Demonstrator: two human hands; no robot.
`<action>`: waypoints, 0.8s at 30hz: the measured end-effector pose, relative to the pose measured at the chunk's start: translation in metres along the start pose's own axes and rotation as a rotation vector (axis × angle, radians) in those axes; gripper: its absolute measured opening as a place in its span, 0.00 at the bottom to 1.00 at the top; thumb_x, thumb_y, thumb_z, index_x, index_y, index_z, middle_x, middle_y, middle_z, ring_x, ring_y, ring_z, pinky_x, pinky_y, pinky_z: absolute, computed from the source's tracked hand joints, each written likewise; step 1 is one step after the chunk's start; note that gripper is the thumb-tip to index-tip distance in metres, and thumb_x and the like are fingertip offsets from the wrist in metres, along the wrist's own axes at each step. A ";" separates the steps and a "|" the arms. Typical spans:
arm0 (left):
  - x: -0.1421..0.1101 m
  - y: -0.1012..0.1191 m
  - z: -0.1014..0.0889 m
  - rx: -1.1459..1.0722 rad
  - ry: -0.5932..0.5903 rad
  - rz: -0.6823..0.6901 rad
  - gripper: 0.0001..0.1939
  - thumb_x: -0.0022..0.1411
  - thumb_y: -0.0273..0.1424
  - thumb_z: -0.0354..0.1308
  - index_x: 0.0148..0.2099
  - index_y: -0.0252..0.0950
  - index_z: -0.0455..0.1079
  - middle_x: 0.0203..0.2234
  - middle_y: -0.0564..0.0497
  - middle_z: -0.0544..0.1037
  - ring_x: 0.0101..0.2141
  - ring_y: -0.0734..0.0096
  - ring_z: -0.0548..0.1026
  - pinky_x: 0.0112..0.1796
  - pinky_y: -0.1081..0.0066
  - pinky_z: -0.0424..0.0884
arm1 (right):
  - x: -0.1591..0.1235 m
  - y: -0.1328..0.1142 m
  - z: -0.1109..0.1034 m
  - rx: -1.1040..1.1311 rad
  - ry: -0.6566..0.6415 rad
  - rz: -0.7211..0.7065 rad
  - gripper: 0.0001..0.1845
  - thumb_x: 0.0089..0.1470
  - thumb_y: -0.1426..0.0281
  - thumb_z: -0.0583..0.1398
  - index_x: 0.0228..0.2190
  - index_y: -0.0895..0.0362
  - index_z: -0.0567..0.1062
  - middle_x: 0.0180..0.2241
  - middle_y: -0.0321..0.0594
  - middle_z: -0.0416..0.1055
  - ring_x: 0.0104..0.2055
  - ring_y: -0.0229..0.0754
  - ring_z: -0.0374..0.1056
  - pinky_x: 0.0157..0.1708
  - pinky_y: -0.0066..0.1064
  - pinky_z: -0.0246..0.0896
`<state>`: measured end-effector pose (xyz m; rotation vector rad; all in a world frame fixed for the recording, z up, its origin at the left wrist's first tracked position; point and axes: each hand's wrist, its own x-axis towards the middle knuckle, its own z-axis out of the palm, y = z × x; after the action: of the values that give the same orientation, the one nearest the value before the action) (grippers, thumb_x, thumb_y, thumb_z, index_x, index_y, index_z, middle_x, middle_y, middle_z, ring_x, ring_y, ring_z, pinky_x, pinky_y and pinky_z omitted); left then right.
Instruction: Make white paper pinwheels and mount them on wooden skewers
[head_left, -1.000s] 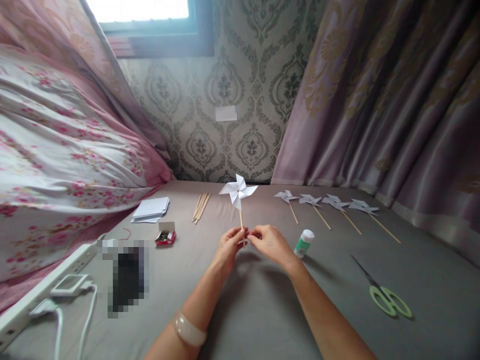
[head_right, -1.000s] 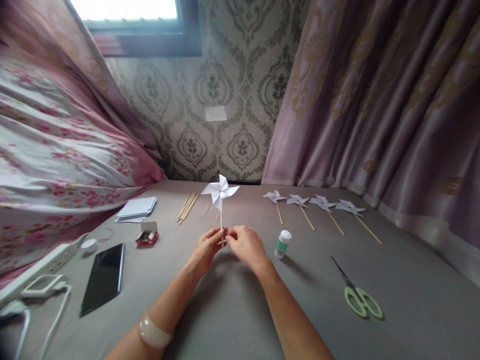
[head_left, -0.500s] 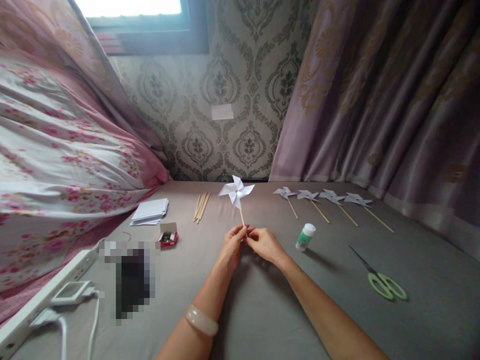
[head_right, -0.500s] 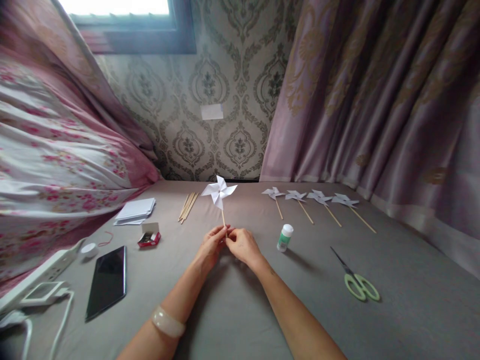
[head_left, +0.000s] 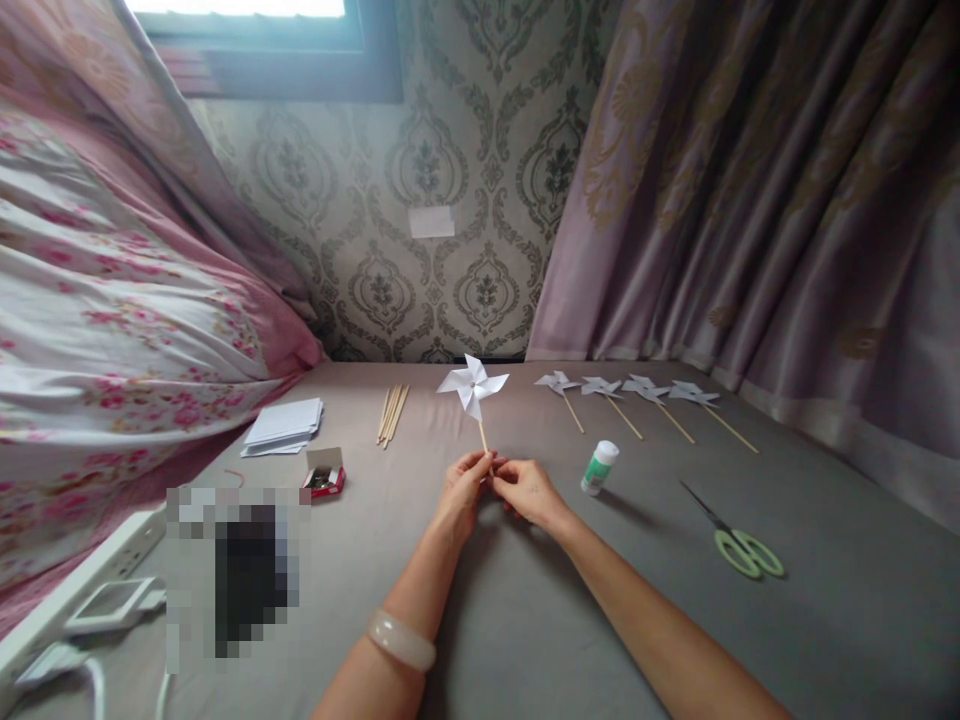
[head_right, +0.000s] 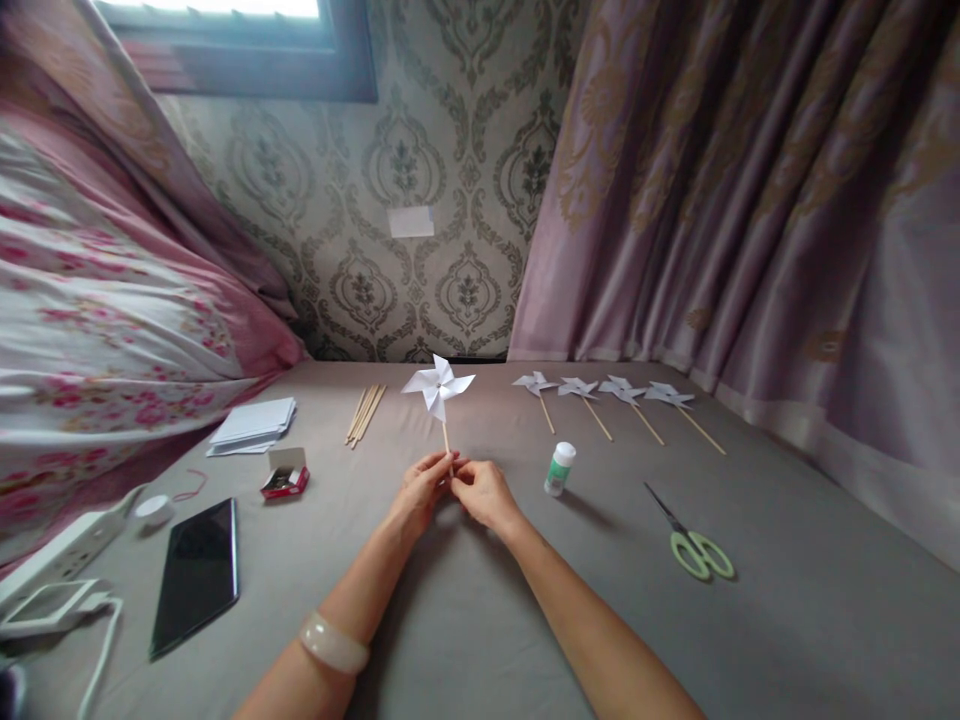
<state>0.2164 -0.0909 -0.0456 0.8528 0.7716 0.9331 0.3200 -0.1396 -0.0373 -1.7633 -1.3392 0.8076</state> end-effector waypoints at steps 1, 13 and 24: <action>0.000 0.001 0.000 0.015 0.011 0.019 0.22 0.40 0.42 0.70 0.34 0.31 0.73 0.30 0.42 0.79 0.30 0.66 0.76 0.30 0.71 0.68 | -0.002 0.000 0.000 0.008 -0.005 0.004 0.12 0.51 0.66 0.59 0.26 0.62 0.76 0.21 0.38 0.73 0.17 0.32 0.63 0.15 0.20 0.54; 0.010 0.015 -0.016 0.009 0.295 0.240 0.27 0.35 0.45 0.70 0.35 0.33 0.71 0.29 0.48 0.76 0.32 0.68 0.73 0.33 0.71 0.65 | -0.028 -0.001 0.012 0.100 -0.102 0.077 0.08 0.50 0.69 0.59 0.28 0.61 0.76 0.23 0.37 0.73 0.18 0.31 0.63 0.14 0.20 0.53; 0.012 0.021 -0.024 0.002 0.341 0.266 0.22 0.35 0.43 0.69 0.29 0.33 0.70 0.25 0.50 0.75 0.29 0.71 0.72 0.33 0.70 0.64 | -0.031 0.006 0.014 0.070 -0.119 0.068 0.09 0.50 0.66 0.59 0.28 0.60 0.76 0.23 0.38 0.75 0.18 0.33 0.64 0.16 0.21 0.55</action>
<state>0.1934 -0.0666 -0.0405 0.8211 0.9655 1.3371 0.3032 -0.1674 -0.0485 -1.7373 -1.3170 0.9981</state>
